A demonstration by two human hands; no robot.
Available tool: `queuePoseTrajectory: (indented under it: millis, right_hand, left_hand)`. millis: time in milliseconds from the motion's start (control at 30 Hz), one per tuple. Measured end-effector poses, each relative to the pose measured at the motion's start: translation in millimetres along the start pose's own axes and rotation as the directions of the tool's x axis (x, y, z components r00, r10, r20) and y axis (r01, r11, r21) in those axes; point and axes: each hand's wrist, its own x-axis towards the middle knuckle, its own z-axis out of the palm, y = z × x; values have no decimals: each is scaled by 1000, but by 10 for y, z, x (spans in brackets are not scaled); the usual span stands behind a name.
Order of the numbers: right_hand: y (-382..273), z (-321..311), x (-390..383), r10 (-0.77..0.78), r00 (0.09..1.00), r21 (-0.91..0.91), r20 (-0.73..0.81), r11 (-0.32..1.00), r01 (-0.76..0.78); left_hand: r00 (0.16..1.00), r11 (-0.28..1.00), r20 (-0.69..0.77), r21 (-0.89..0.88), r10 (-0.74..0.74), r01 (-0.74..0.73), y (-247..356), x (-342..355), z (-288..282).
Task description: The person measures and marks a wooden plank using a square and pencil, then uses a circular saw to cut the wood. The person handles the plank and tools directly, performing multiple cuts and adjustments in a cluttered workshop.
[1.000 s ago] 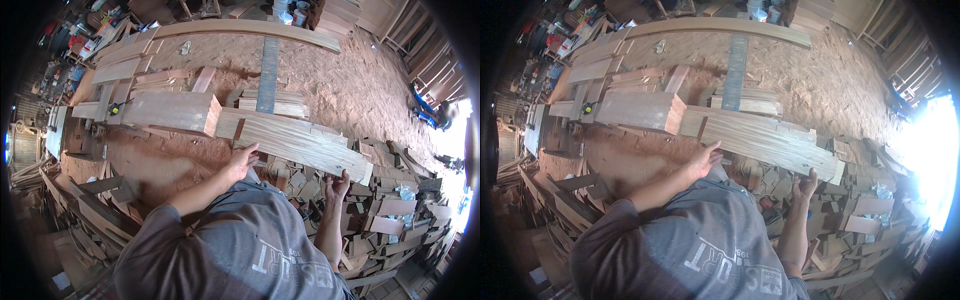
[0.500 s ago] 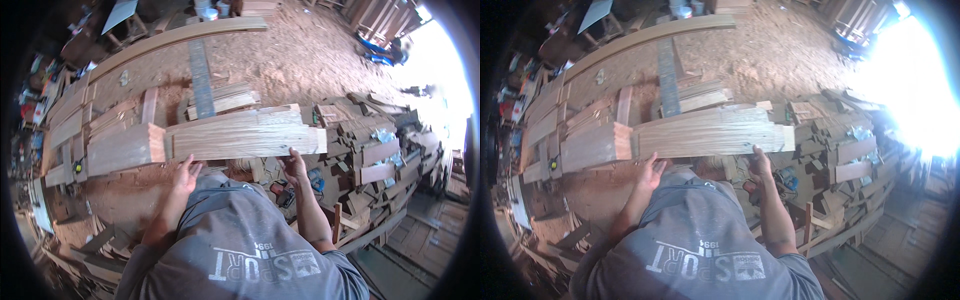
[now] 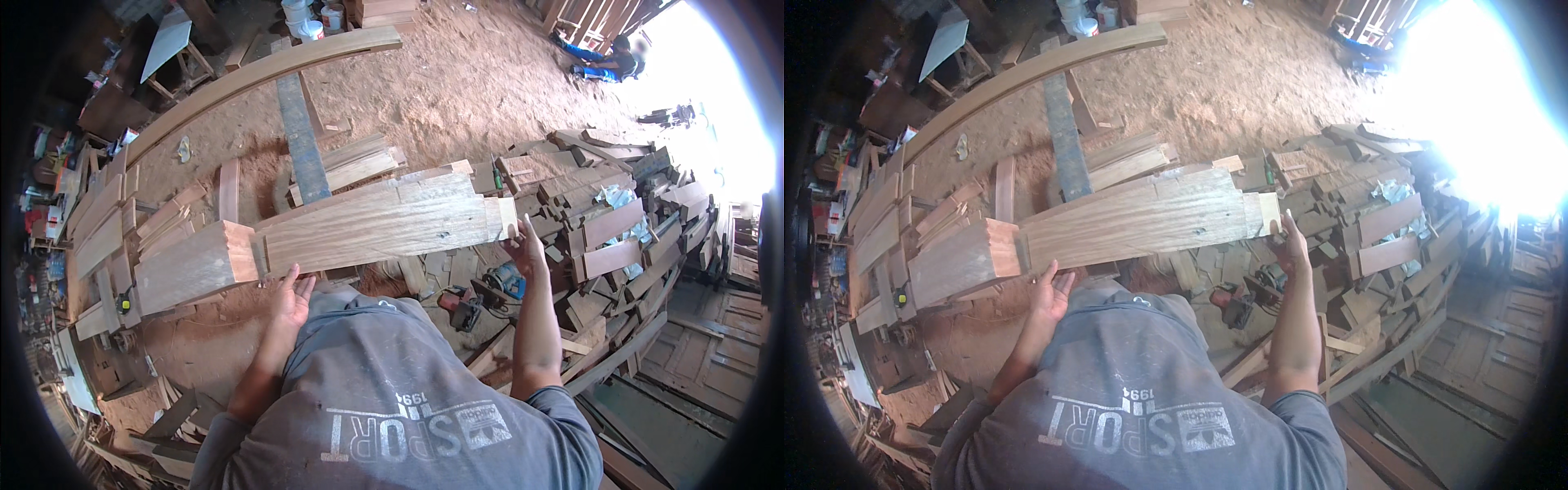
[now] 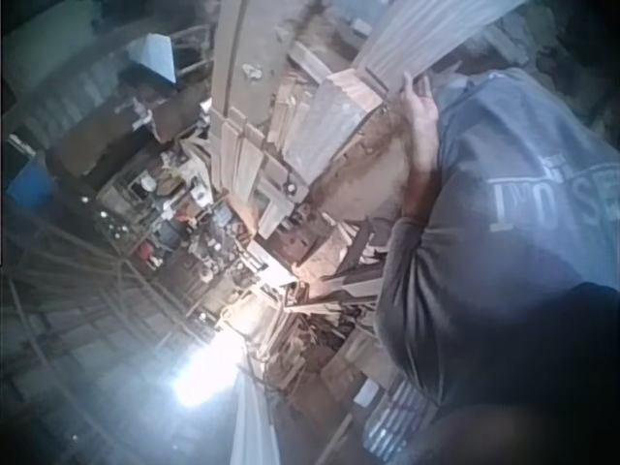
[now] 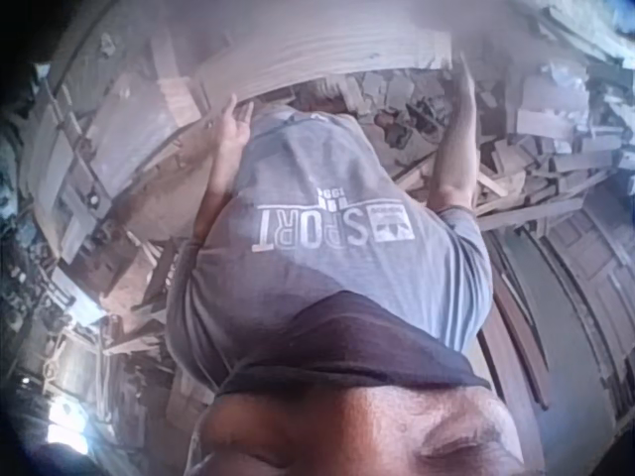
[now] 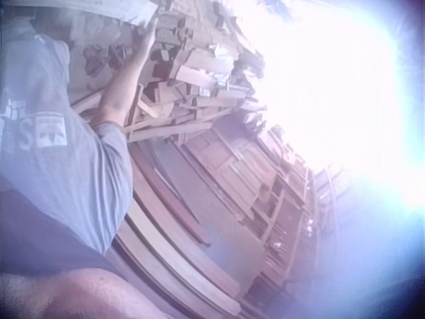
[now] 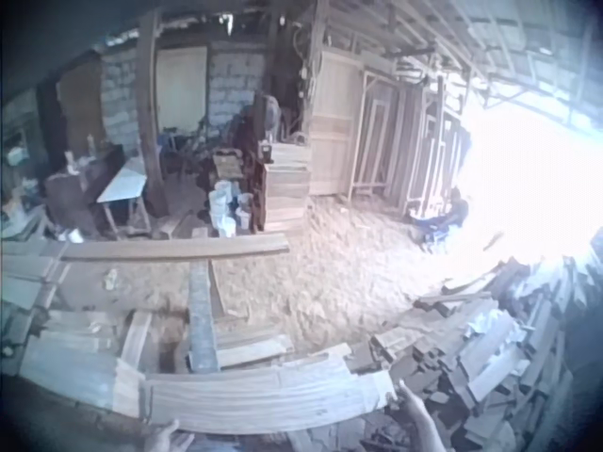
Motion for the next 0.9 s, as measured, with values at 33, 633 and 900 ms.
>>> queuePoseTrajectory:
  millis: [33, 633, 900]
  right_hand:
    - [-98, 271, -56, -7, 1000, -103, 10, 995, 8]
    - [-397, 1125, 633, -143, 976, -529, 164, 822, 210]
    - [-357, 1344, 676, -141, 970, -582, 196, 779, 231]
  left_hand:
    - [1000, 1000, -16, -12, 5, -5, 22, 1, -72]
    - [999, 999, -37, 48, 24, -22, -7, 158, 16]
    - [998, 993, -37, 105, 50, -46, 292, -44, 99]
